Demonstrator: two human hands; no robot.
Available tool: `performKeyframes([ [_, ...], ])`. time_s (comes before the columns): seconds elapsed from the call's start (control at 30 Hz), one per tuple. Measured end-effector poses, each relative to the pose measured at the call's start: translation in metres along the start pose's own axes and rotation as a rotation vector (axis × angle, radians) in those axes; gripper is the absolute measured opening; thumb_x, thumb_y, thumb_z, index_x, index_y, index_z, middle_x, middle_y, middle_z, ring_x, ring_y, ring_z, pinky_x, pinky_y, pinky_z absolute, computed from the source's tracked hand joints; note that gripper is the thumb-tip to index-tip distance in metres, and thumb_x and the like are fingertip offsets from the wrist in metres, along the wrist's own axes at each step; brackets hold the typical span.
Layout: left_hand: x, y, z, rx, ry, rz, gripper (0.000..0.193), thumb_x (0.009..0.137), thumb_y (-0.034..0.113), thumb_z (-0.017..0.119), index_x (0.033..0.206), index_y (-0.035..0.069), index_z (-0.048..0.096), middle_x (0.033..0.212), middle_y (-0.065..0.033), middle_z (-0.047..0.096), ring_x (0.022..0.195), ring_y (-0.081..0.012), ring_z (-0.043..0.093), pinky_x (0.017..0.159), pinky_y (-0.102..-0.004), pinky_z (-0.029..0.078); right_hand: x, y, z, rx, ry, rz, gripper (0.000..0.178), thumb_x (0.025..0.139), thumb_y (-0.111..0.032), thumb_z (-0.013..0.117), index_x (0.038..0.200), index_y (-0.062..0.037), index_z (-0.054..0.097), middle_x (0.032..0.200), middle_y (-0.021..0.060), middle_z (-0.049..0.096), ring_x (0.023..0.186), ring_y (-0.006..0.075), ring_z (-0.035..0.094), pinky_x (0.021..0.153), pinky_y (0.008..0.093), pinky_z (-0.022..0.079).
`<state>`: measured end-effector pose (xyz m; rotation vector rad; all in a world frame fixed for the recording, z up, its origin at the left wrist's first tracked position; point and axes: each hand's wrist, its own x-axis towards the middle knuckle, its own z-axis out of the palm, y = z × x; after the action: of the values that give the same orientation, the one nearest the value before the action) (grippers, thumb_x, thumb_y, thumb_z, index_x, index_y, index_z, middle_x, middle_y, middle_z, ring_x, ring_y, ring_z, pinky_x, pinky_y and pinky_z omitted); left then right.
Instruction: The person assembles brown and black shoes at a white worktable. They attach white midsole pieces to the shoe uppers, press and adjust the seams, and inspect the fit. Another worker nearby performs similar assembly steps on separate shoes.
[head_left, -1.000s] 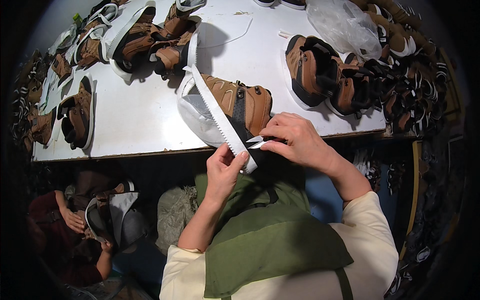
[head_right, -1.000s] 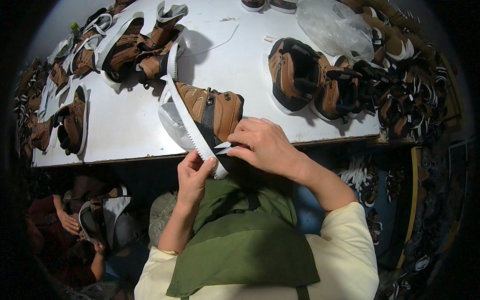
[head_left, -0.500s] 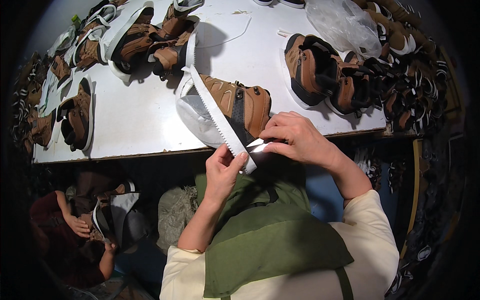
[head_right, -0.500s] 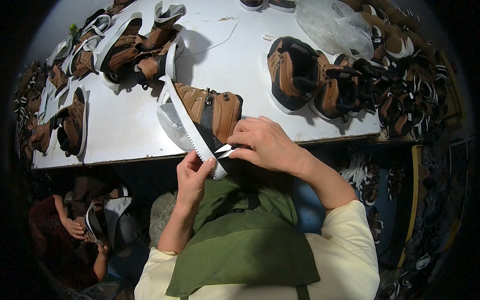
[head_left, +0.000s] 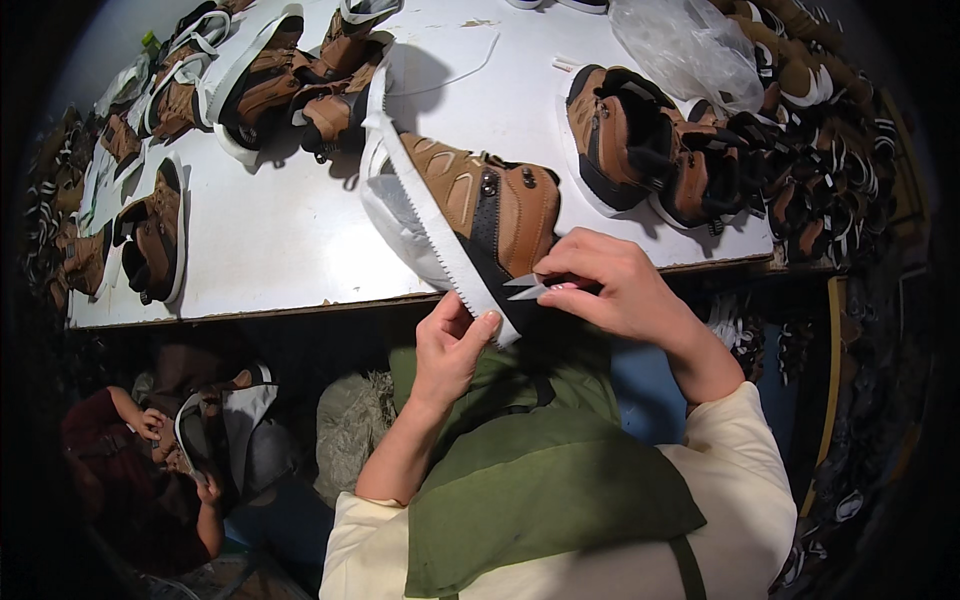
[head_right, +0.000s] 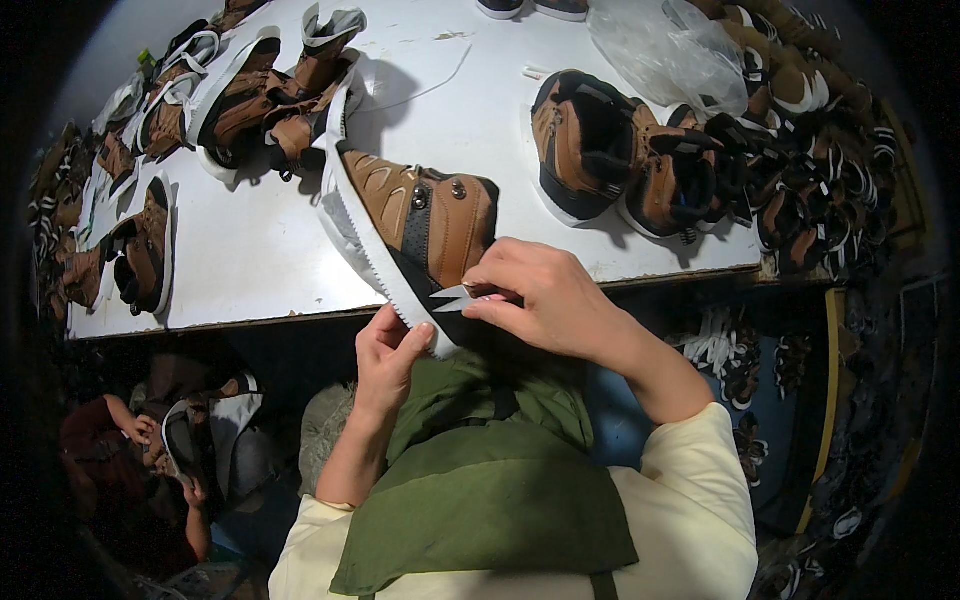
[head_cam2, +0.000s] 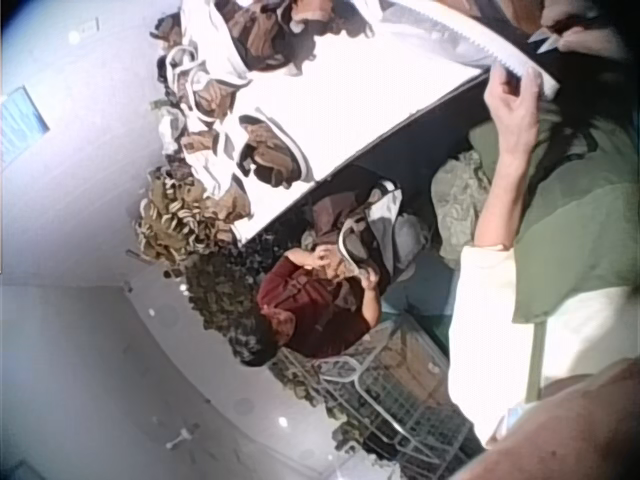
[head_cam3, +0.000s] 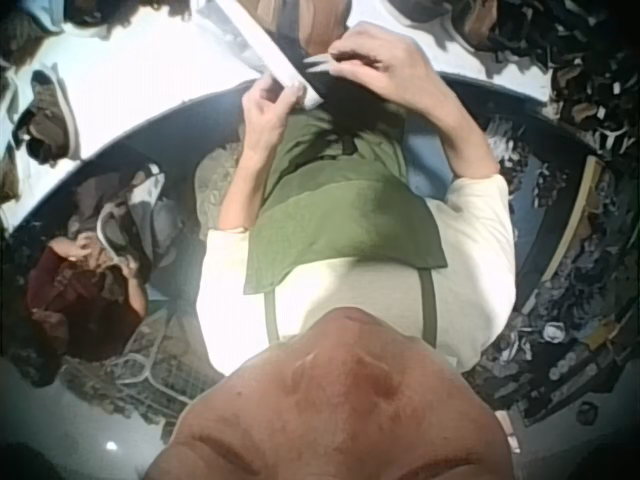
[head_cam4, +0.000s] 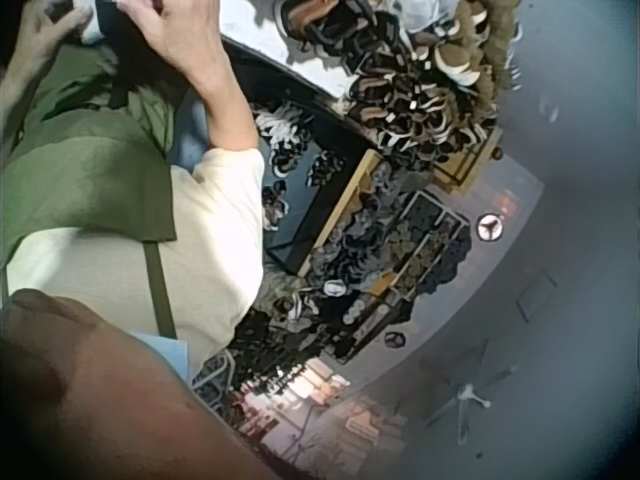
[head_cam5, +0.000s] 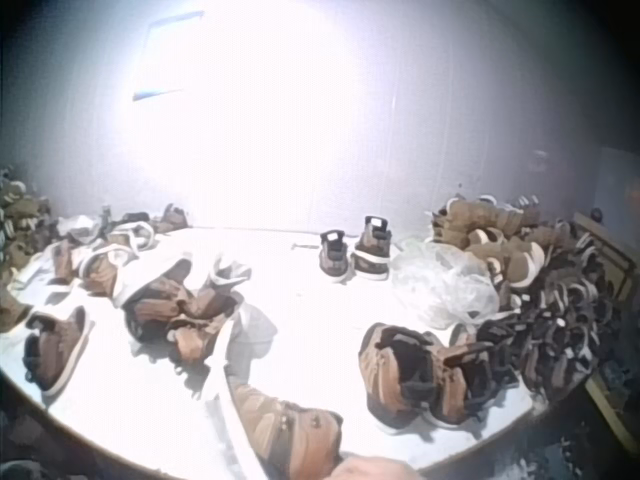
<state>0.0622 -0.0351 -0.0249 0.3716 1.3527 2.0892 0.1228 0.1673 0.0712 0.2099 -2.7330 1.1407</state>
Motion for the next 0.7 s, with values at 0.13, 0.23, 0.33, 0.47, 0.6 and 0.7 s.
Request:
performKeyframes([
  [0.13, 0.008, 0.003, 0.005, -0.033, -0.092, -0.036, 0.034, 0.089, 0.012, 0.066, 0.118, -0.003, 0.059, 0.101, -0.0043, 0.065, 0.085, -0.0097, 0.058, 0.075, -0.0235, 0.046, -0.015, -0.003, -0.010, -0.032, 0.065, -0.035, 0.023, 0.079, -0.013, 0.075, 0.096, -0.0021, 0.066, 0.087, 0.0081, 0.062, 0.073, 0.0253, 0.062, 0.062, 0.0334, 0.049],
  [0.23, 0.032, -0.010, -0.005, -0.032, -0.141, -0.114, 0.031, 0.090, 0.012, 0.065, 0.116, -0.003, 0.060, 0.098, -0.0019, 0.064, 0.085, -0.0081, 0.056, 0.077, -0.0238, 0.045, -0.019, 0.005, -0.004, -0.100, 0.097, 0.001, 0.023, 0.079, -0.014, 0.075, 0.097, -0.0023, 0.067, 0.088, 0.0088, 0.062, 0.074, 0.0263, 0.063, 0.063, 0.0342, 0.050],
  [0.33, 0.044, -0.019, -0.009, -0.005, -0.110, -0.111, 0.027, 0.091, 0.013, 0.065, 0.114, -0.002, 0.062, 0.091, 0.0008, 0.064, 0.079, -0.0048, 0.054, 0.070, -0.0215, 0.044, -0.020, 0.031, 0.013, -0.182, 0.074, -0.021, 0.025, 0.079, -0.006, 0.074, 0.101, 0.0002, 0.066, 0.087, 0.0087, 0.062, 0.073, 0.0215, 0.062, 0.065, 0.0289, 0.050],
  [0.47, 0.047, -0.024, -0.011, 0.261, -0.014, -0.080, 0.032, 0.089, 0.009, 0.066, 0.118, -0.002, 0.060, 0.098, -0.0026, 0.064, 0.086, -0.0091, 0.057, 0.072, -0.0224, 0.048, -0.022, 0.044, 0.022, 0.019, 0.130, 0.115, 0.024, 0.080, -0.012, 0.075, 0.100, -0.0014, 0.066, 0.091, 0.0104, 0.063, 0.074, 0.0270, 0.065, 0.064, 0.0343, 0.051],
  [0.6, 0.042, -0.003, 0.016, 0.720, 0.167, 0.375, 0.040, 0.082, -0.001, 0.067, 0.121, 0.000, 0.059, 0.106, -0.0066, 0.059, 0.090, -0.0136, 0.057, 0.070, -0.0242, 0.049, -0.026, 0.051, 0.021, 0.055, 0.156, 0.123, 0.025, 0.080, -0.011, 0.076, 0.101, -0.0010, 0.066, 0.092, 0.0105, 0.063, 0.072, 0.0250, 0.066, 0.064, 0.0332, 0.052],
  [0.7, 0.044, -0.001, 0.016, 0.975, 0.090, 0.559, 0.038, 0.078, -0.005, 0.067, 0.115, 0.002, 0.062, 0.105, -0.0105, 0.055, 0.088, -0.0194, 0.057, 0.065, -0.0271, 0.049, -0.030, 0.051, 0.021, 0.075, 0.187, 0.115, 0.025, 0.080, -0.009, 0.075, 0.101, -0.0010, 0.066, 0.091, 0.0101, 0.062, 0.073, 0.0217, 0.065, 0.064, 0.0312, 0.051],
])
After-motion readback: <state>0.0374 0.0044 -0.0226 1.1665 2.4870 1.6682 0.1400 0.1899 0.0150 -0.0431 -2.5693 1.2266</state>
